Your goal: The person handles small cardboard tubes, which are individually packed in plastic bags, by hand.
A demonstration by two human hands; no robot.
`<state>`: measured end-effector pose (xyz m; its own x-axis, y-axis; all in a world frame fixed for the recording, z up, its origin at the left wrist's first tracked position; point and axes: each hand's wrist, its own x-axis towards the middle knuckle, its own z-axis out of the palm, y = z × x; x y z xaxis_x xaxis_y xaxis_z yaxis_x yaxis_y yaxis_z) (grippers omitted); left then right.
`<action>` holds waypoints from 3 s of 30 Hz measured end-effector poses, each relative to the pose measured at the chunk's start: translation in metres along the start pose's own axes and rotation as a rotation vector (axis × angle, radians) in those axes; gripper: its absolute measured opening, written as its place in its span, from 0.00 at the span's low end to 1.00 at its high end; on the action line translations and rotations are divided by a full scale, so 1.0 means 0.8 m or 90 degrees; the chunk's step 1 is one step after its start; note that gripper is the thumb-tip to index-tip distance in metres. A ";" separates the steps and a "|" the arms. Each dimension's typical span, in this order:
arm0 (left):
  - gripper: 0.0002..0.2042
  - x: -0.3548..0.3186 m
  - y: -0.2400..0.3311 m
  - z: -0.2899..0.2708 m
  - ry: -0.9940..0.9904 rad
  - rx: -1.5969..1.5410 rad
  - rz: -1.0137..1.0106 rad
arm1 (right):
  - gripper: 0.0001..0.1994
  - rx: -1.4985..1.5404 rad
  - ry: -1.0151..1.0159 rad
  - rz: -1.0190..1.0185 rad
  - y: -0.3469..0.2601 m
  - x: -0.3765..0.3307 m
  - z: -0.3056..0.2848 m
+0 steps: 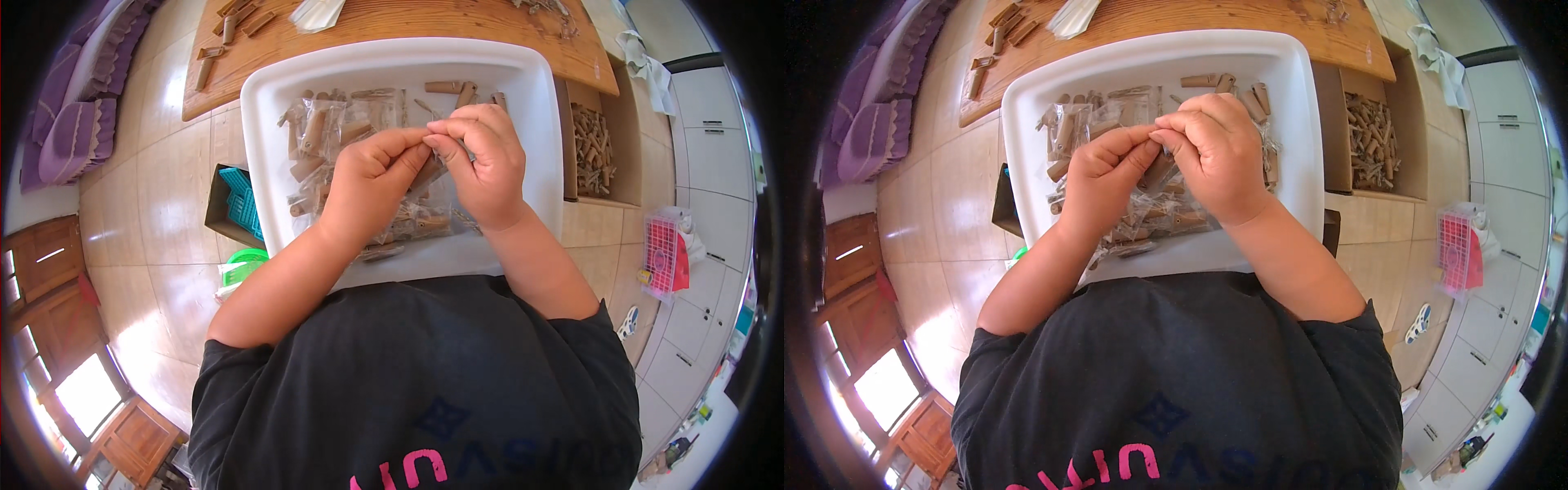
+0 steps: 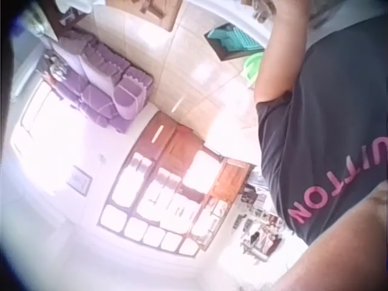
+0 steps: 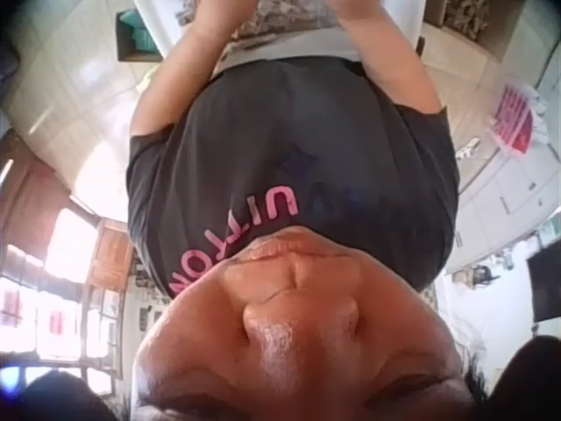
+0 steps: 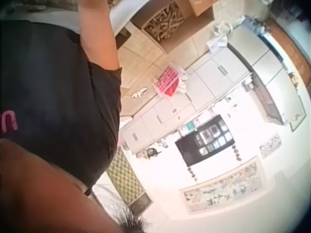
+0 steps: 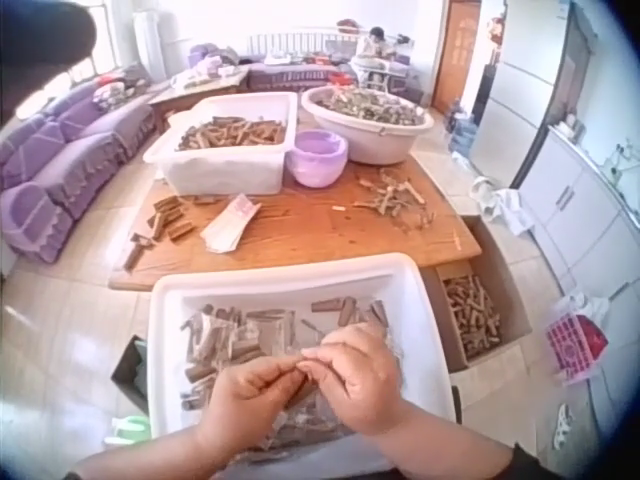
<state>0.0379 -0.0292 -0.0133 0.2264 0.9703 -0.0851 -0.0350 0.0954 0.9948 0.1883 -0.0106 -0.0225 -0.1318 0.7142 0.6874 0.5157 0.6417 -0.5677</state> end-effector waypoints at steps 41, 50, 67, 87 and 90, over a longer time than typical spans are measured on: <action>0.06 0.009 0.009 -0.025 0.088 -0.162 -0.067 | 0.07 0.659 -0.096 0.676 0.009 -0.009 -0.011; 0.06 0.004 0.006 -0.023 0.055 -0.006 0.043 | 0.09 0.538 -0.133 0.635 0.006 -0.009 -0.011; 0.09 0.009 0.034 -0.076 0.236 0.636 0.228 | 0.11 0.061 -0.742 0.289 0.001 0.006 -0.073; 0.07 0.020 0.007 -0.050 0.167 0.550 0.323 | 0.04 -0.464 -0.710 0.118 0.061 -0.020 -0.039; 0.07 0.018 0.007 -0.048 0.153 0.553 0.312 | 0.04 -0.411 -0.747 0.069 0.059 -0.016 -0.043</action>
<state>0.0037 -0.0062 -0.0107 0.1726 0.8874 0.4276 0.6677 -0.4245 0.6115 0.2436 0.0004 -0.0423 -0.5404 0.7769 -0.3232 0.8306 0.5539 -0.0573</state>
